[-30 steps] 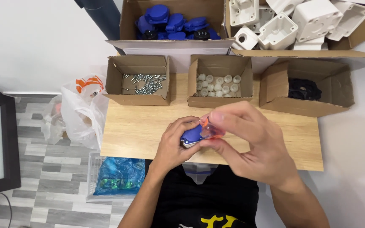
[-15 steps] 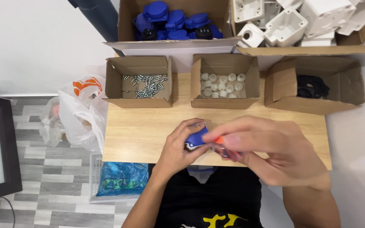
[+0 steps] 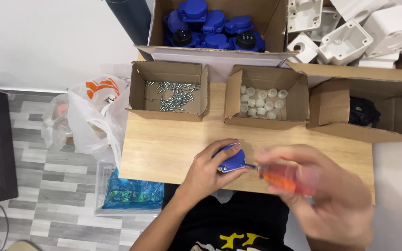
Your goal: Assembling electrical sockets and mounting boxes using a screwdriver
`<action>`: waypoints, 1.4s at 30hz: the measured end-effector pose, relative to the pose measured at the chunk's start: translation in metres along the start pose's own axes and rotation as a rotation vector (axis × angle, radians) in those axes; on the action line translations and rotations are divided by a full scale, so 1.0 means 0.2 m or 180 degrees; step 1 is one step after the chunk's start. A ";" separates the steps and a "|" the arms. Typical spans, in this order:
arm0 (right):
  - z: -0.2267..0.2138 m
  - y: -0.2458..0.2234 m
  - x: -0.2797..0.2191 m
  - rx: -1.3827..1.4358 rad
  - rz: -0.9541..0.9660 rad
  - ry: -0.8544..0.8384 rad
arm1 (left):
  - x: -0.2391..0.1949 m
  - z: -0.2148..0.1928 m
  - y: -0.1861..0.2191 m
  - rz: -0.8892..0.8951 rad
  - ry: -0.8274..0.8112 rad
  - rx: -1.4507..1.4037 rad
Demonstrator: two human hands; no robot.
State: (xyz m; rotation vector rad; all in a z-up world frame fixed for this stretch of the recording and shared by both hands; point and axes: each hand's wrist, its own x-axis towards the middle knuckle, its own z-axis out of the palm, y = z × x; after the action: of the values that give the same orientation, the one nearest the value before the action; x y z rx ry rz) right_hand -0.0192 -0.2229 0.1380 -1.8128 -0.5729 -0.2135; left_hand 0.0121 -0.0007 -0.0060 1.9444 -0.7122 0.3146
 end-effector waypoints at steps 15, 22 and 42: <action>0.20 -0.02 -0.15 -0.1055 -0.1312 0.0756 | -0.11 0.16 0.05 -0.0206 0.0414 0.0740; 0.24 -0.05 -0.13 -0.1678 -0.1549 0.1201 | -0.15 0.19 0.04 -0.0347 0.0418 0.1082; -0.20 -0.02 0.10 -0.0733 -0.1107 0.0825 | 0.03 -0.10 0.10 0.0145 -0.0212 -0.0031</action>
State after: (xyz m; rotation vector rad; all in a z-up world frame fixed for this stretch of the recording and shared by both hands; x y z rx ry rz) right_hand 0.0010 -0.2542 0.1624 -1.8561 -0.6966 -0.7662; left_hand 0.0057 0.0092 0.0209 1.9389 -0.8010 0.2749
